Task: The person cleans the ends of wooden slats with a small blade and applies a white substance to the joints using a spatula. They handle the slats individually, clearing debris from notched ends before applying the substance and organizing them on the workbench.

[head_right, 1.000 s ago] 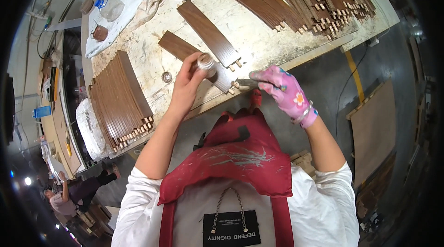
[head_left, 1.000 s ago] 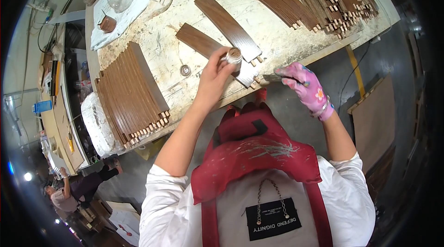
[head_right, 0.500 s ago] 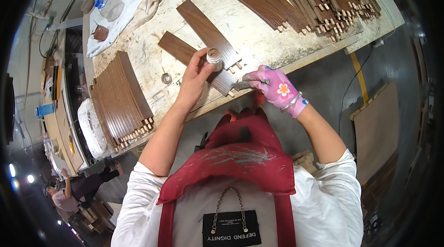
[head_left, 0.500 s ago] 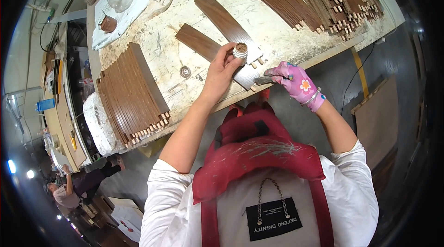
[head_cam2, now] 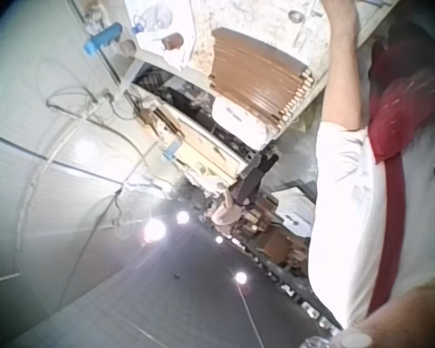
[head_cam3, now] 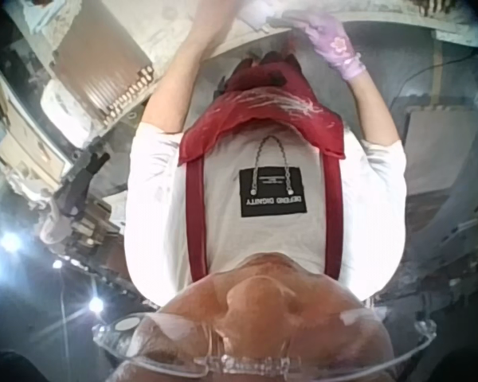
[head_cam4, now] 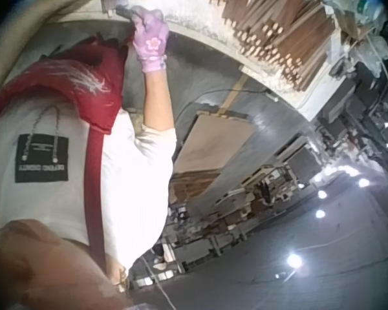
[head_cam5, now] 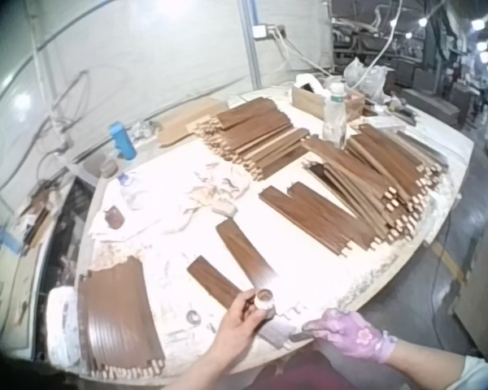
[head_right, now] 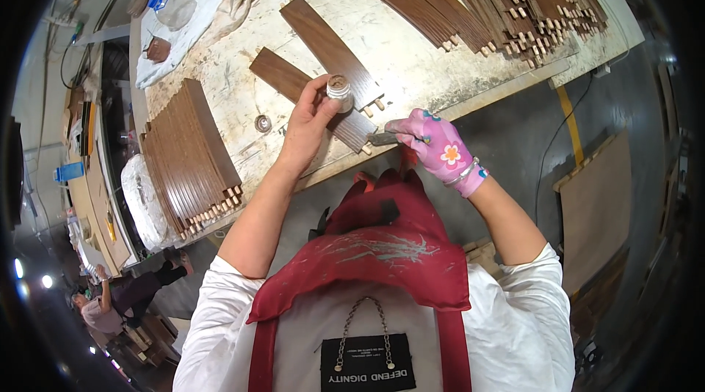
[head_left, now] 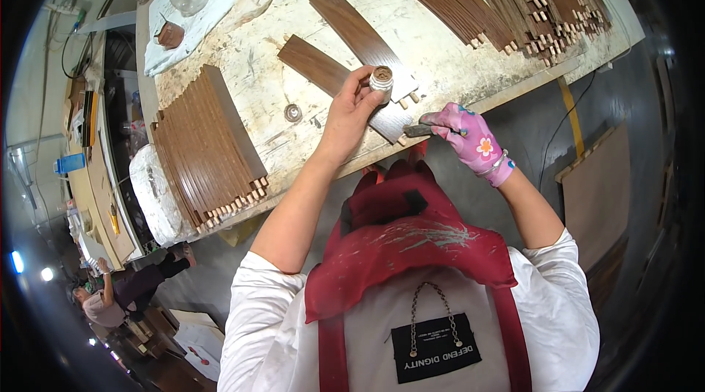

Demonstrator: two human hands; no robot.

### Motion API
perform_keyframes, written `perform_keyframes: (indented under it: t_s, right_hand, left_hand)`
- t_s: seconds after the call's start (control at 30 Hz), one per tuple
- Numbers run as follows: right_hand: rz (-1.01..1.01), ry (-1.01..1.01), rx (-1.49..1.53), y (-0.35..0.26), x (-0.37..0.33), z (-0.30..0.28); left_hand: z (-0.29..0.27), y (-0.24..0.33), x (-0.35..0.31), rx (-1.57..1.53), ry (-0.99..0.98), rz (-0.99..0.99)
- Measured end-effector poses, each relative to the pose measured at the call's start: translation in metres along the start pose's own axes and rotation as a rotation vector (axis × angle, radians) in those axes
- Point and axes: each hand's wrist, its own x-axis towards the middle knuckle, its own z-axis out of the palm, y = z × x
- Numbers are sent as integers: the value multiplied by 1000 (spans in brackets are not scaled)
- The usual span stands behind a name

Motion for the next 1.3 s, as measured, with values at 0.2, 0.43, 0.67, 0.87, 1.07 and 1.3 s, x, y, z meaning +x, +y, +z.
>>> perform_keyframes:
  t_s: [0.2, 0.43, 0.67, 0.87, 1.07, 1.3]
  right_hand:
    - [39, 11, 79, 15, -11, 4]
    - [75, 56, 33, 7, -6, 11]
    - [17, 71, 70, 10, -10, 10]
    - [65, 61, 116, 12, -9, 10]
    - [8, 58, 64, 13, -12, 12]
    - [37, 86, 41, 9, -11, 15]
  left_hand:
    - [3, -1, 1, -34, 12, 7]
    - [0, -1, 2, 12, 16, 32]
    - [0, -1, 0, -13, 17, 24]
    - [-2, -1, 1, 0, -33, -5]
    - [-2, 2, 1, -21, 6, 4]
    - [1, 2, 1, -31, -3, 43]
